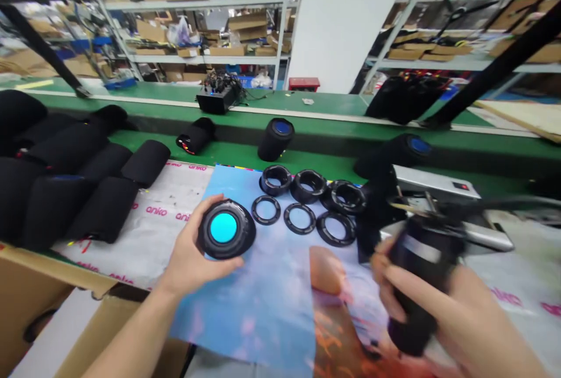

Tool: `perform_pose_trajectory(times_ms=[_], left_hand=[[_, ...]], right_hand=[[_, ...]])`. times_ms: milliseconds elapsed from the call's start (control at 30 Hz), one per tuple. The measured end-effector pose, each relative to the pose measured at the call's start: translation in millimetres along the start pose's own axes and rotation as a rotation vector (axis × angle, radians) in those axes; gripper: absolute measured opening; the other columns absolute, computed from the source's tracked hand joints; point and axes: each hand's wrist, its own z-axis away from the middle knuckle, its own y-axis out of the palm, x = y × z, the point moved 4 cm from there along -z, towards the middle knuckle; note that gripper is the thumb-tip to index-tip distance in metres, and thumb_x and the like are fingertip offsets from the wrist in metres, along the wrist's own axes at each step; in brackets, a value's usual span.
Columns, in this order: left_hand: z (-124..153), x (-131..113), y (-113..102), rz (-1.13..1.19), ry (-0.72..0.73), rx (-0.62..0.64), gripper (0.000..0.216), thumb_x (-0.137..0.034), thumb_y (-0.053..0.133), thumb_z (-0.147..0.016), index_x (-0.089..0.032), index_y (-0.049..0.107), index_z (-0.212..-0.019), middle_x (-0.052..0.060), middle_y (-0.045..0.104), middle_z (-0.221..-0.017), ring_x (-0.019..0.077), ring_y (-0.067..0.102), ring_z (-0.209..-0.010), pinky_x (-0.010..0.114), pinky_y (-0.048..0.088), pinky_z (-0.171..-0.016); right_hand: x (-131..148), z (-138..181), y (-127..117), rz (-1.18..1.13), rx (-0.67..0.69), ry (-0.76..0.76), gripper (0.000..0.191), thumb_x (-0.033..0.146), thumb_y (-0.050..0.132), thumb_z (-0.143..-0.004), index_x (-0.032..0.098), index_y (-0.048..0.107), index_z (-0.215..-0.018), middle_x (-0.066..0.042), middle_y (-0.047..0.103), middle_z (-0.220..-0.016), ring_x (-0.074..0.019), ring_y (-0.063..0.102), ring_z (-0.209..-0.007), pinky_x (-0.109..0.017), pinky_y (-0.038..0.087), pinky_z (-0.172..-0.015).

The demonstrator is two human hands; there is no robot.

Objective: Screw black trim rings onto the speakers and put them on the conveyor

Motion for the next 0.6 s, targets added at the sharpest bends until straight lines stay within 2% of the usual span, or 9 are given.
perform_pose_trajectory(times_ms=[33, 100, 200, 300, 400, 500, 600], left_hand=[[7, -2, 10, 0.01, -0.021, 0.012, 0.118, -0.056, 0.108, -0.059, -0.023, 0.055, -0.159, 0.019, 0.067, -0.157, 0.0461, 0.067, -0.147, 0.056, 0.059, -0.123], [21, -5, 32, 0.043, -0.061, 0.097, 0.123, -0.059, 0.11, -0.055, -0.027, 0.054, -0.161, 0.017, 0.067, -0.157, 0.0456, 0.069, -0.146, 0.056, 0.061, -0.121], [33, -11, 51, 0.068, -0.061, 0.215, 0.117, -0.06, 0.111, -0.054, -0.03, 0.06, -0.155, 0.016, 0.061, -0.164, 0.047, 0.062, -0.153, 0.061, 0.055, -0.127], [32, -16, 52, 0.037, -0.034, 0.297, 0.113, -0.053, 0.111, -0.059, -0.033, 0.059, -0.158, 0.015, 0.055, -0.171, 0.0473, 0.056, -0.159, 0.063, 0.05, -0.132], [27, -21, 46, -0.011, -0.018, 0.38, 0.112, -0.038, 0.107, -0.068, -0.036, 0.053, -0.166, 0.013, 0.052, -0.176, 0.0464, 0.055, -0.161, 0.06, 0.054, -0.13], [24, -24, 43, -0.015, -0.023, 0.421, 0.112, -0.034, 0.105, -0.068, -0.039, 0.053, -0.167, 0.01, 0.06, -0.171, 0.0458, 0.061, -0.156, 0.058, 0.061, -0.123], [23, -25, 42, -0.037, 0.004, 0.382, 0.102, -0.031, 0.106, -0.065, -0.039, 0.062, -0.157, 0.008, 0.067, -0.162, 0.0448, 0.064, -0.152, 0.06, 0.057, -0.126]], right_hand=[[1, -5, 3, 0.016, -0.006, 0.051, 0.062, 0.073, 0.086, -0.08, 0.02, 0.065, -0.104, 0.0, 0.059, -0.069, -0.0128, 0.049, -0.056, -0.025, 0.041, -0.053], [3, -18, 11, 0.055, -0.034, 0.101, 0.063, 0.067, 0.09, -0.071, 0.02, 0.065, -0.103, 0.0, 0.059, -0.065, -0.0131, 0.05, -0.054, -0.025, 0.041, -0.055], [3, -31, 17, 0.089, -0.084, 0.066, 0.06, 0.061, 0.091, -0.072, 0.017, 0.067, -0.104, 0.0, 0.063, -0.069, -0.0111, 0.054, -0.056, -0.024, 0.047, -0.058], [-1, -34, 11, 0.075, -0.121, 0.034, 0.066, 0.066, 0.09, -0.068, 0.018, 0.064, -0.105, -0.001, 0.064, -0.071, -0.0131, 0.055, -0.053, -0.025, 0.048, -0.053], [-6, -32, -2, 0.07, -0.178, 0.013, 0.072, 0.072, 0.087, -0.068, 0.019, 0.059, -0.108, -0.002, 0.065, -0.071, -0.0154, 0.056, -0.051, -0.028, 0.049, -0.05], [-12, -29, -9, 0.12, -0.186, 0.036, 0.071, 0.072, 0.087, -0.071, 0.019, 0.059, -0.11, 0.0, 0.059, -0.062, -0.0169, 0.055, -0.05, -0.027, 0.045, -0.047], [-20, -29, -5, 0.2, -0.144, 0.067, 0.066, 0.07, 0.086, -0.073, 0.018, 0.062, -0.105, -0.001, 0.06, -0.062, -0.017, 0.057, -0.052, -0.027, 0.047, -0.051]])
